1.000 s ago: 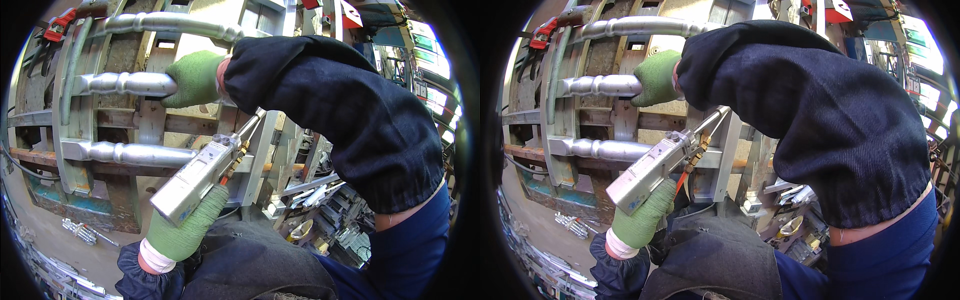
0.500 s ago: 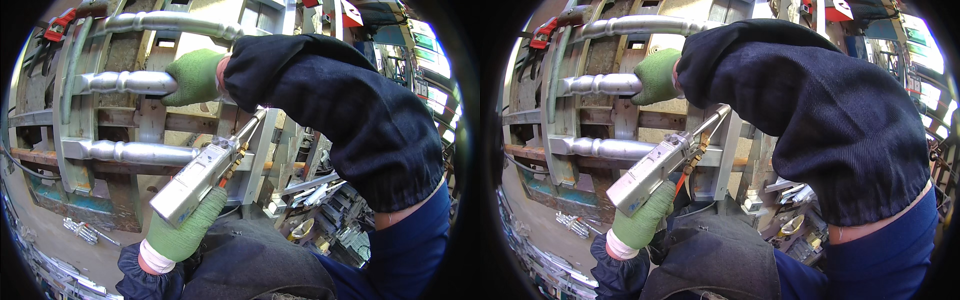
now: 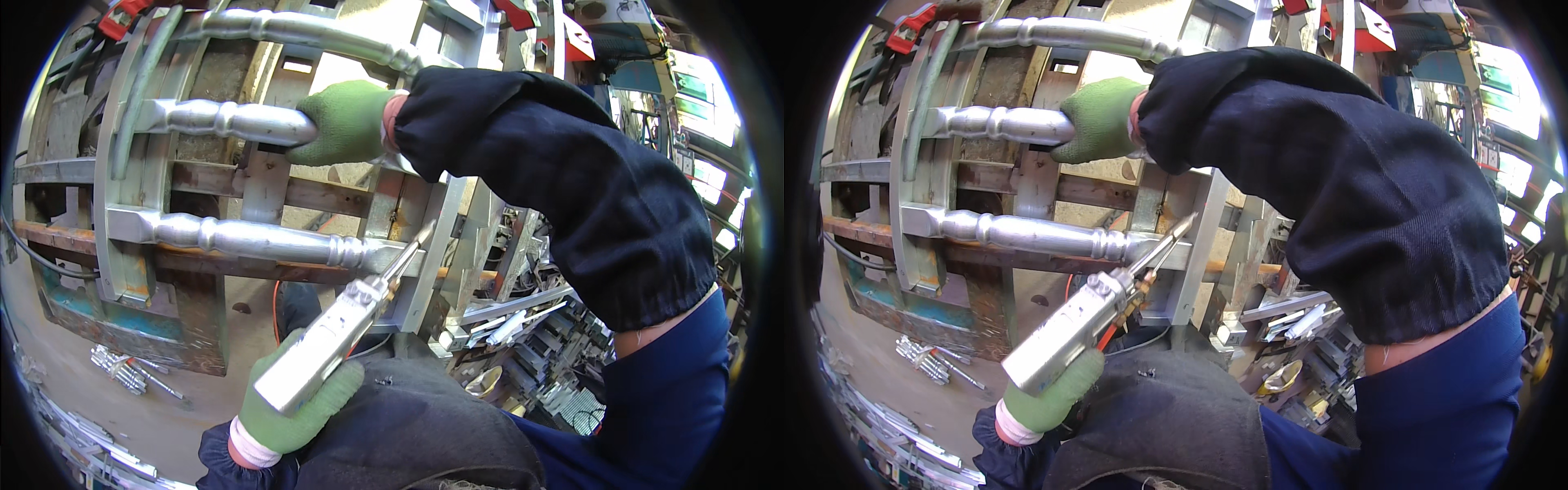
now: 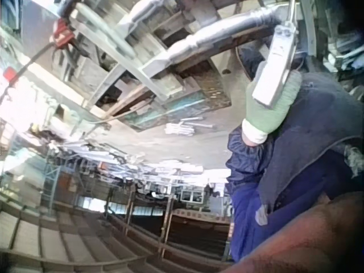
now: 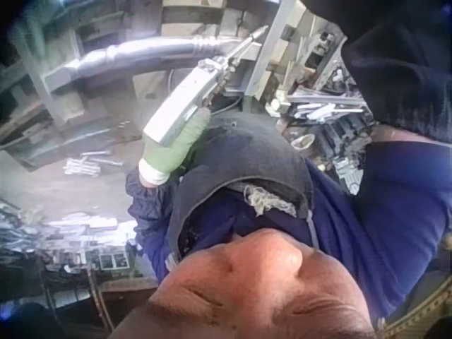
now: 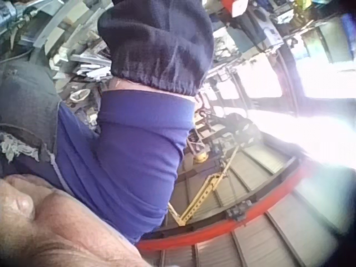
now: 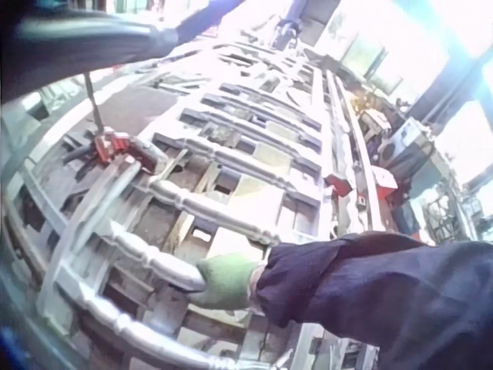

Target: The person welds joints on a metal frame using a handheld welding torch, then adjusts a control panel and uses a grinding tool on a metal piece. The person repeatedly positions and welds sections of the frame, then moves to grind a separate metal component.

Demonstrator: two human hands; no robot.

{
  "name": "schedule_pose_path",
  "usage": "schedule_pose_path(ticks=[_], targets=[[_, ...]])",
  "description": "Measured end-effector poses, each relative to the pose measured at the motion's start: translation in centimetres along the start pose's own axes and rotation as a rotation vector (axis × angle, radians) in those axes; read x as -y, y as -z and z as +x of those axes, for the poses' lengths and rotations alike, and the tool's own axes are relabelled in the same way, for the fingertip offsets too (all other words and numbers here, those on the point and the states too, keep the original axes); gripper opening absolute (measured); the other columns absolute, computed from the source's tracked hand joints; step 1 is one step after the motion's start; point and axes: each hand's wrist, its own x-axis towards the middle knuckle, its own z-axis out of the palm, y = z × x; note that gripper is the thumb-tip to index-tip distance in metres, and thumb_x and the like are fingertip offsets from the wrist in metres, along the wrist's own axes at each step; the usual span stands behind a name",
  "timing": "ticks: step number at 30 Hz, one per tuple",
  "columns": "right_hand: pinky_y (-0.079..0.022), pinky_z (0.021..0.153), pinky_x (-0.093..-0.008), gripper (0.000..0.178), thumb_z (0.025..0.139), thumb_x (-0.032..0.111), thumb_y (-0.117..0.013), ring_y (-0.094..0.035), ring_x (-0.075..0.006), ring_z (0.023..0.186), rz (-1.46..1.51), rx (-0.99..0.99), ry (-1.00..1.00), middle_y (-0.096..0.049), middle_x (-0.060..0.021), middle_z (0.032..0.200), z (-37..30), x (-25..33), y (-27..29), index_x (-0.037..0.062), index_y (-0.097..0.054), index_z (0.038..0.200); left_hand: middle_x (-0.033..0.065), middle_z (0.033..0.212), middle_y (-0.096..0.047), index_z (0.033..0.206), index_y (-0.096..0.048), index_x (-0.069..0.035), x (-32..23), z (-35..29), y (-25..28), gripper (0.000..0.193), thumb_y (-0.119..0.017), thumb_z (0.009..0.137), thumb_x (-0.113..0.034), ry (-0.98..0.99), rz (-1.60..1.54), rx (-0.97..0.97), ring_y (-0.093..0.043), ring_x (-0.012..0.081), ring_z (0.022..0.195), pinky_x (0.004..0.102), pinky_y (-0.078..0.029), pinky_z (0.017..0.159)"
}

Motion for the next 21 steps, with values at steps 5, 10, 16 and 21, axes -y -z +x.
schedule_pose_path(ticks=[5,10,16,21], targets=[[-0.058,0.098,-0.0454,0.061,0.091,0.062,-0.075,-0.076,-0.0351,0.108,-0.103,0.005,-0.079,-0.080,-0.0159,0.114,-0.1,0.8,0.2,0.0129,-0.079,0.127,0.0124,0.099,-0.075,0.126,-0.074,0.002,2.2,-3.2,0.5,0.043,-0.090,0.092,-0.019,-0.004,0.083,-0.004,-0.075,0.0251,0.083,0.0347,-0.058,0.071],[-0.060,0.096,-0.0460,0.064,0.090,0.061,-0.079,-0.077,-0.0393,0.104,-0.176,-0.024,-0.094,-0.080,-0.0206,0.113,0.4,1.3,-0.4,0.0075,-0.077,0.124,0.0118,0.099,-0.075,0.126,-0.074,0.002,3.0,-5.4,0.7,0.045,-0.091,0.092,-0.021,0.020,0.004,-0.017,-0.074,0.0236,0.082,0.0339,-0.057,0.071],[-0.060,0.095,-0.0457,0.064,0.090,0.060,-0.080,-0.078,-0.0387,0.103,-0.185,-0.001,-0.081,-0.080,-0.0193,0.111,0.2,1.1,0.0,0.0073,-0.077,0.125,0.0119,0.104,-0.075,0.129,-0.073,0.003,2.7,-5.8,1.5,0.045,-0.089,0.093,-0.019,0.075,-0.034,0.010,-0.074,0.0213,0.088,0.0329,-0.057,0.076],[-0.059,0.095,-0.0457,0.063,0.089,0.060,-0.080,-0.077,-0.0386,0.102,-0.164,-0.015,-0.114,-0.080,-0.0195,0.109,0.5,1.3,-0.3,0.0076,-0.077,0.124,0.0117,0.098,-0.074,0.126,-0.074,0.003,3.3,-5.6,1.6,0.044,-0.090,0.093,-0.021,0.007,-0.029,-0.008,-0.074,0.0220,0.080,0.0342,-0.057,0.068]])
